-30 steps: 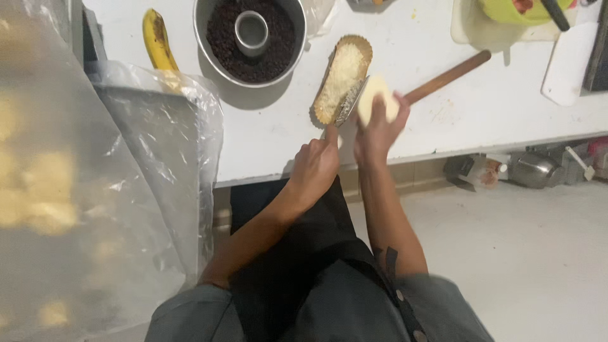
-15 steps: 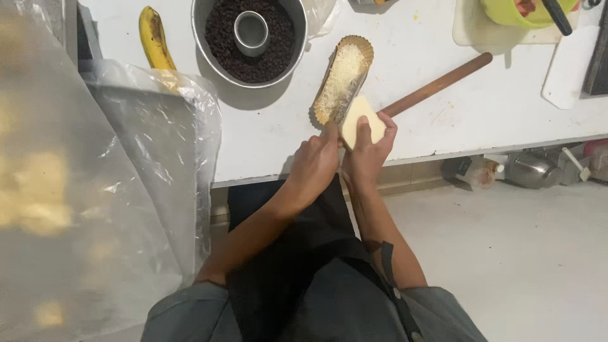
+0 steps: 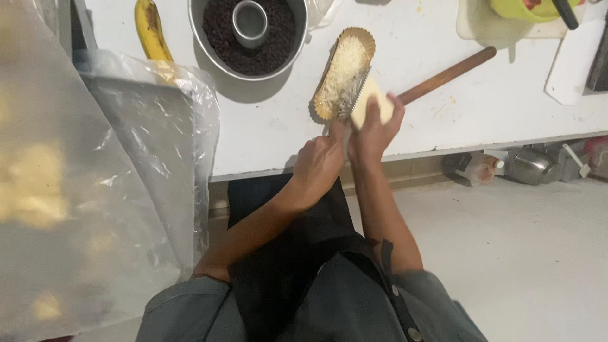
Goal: The person prepares pastries by rolling out dough, spreading a dark filling onto the dough, rolling the dough into cylinders, slicing the cylinders into sections, and placing the sections onto a baking sheet.
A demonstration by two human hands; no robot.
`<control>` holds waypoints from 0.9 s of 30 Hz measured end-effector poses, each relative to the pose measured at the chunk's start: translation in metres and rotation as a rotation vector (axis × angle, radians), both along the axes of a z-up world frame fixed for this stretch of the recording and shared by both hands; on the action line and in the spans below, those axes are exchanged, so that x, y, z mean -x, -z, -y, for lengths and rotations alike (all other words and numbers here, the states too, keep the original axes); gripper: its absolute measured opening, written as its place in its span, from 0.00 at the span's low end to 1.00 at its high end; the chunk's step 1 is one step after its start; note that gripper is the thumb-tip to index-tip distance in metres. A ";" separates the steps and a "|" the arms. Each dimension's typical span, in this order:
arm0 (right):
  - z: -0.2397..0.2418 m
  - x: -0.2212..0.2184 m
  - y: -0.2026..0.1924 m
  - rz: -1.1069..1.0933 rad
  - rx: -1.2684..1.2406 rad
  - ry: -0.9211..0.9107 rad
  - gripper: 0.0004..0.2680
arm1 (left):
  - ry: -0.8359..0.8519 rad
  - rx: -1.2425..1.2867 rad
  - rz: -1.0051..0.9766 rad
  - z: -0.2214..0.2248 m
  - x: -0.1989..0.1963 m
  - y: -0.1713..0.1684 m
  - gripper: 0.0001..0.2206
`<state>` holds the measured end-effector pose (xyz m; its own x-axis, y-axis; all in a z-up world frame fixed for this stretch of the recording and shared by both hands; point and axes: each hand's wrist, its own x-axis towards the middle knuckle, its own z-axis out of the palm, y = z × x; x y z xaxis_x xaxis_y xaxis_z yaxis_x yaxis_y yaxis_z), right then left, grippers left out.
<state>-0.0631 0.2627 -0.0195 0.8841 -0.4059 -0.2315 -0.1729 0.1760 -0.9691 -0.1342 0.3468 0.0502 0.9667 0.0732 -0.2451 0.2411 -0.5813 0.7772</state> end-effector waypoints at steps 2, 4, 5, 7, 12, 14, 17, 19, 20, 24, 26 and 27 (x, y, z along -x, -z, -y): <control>0.003 -0.030 0.016 -0.087 -0.004 0.034 0.13 | 0.013 -0.019 -0.085 0.001 0.003 -0.014 0.05; 0.001 -0.034 -0.004 -0.086 -0.018 0.011 0.14 | -0.001 -0.008 -0.074 0.002 0.002 0.006 0.07; -0.001 -0.035 -0.014 -0.084 -0.033 -0.013 0.15 | -0.015 0.001 -0.062 0.001 0.001 0.015 0.09; 0.002 -0.013 -0.020 -0.086 -0.010 -0.071 0.15 | -0.047 0.035 -0.030 -0.005 -0.013 0.026 0.09; 0.001 -0.024 0.000 -0.030 0.062 -0.042 0.13 | -0.022 -0.117 0.017 0.000 -0.020 0.012 0.04; -0.006 -0.059 0.006 -0.037 -0.040 0.036 0.15 | 0.014 -0.095 -0.059 0.001 -0.016 0.007 0.06; -0.005 -0.073 -0.029 -0.216 -0.112 -0.042 0.13 | -0.047 -0.075 -0.057 0.006 -0.021 0.041 0.20; -0.001 -0.046 -0.024 -0.152 -0.023 -0.083 0.14 | -0.063 -0.042 -0.020 -0.009 -0.035 0.032 0.12; 0.001 -0.032 -0.021 -0.103 0.072 -0.131 0.15 | -0.087 -0.004 0.002 -0.016 -0.040 0.027 0.05; -0.005 -0.055 -0.004 -0.070 0.057 -0.100 0.14 | -0.073 0.032 -0.052 -0.006 -0.039 0.002 0.05; -0.012 -0.086 -0.002 -0.073 -0.007 -0.007 0.14 | -0.055 0.015 -0.024 -0.010 -0.030 -0.016 0.06; -0.011 -0.085 -0.002 -0.073 -0.012 -0.010 0.14 | -0.058 0.011 -0.023 -0.014 -0.032 -0.011 0.06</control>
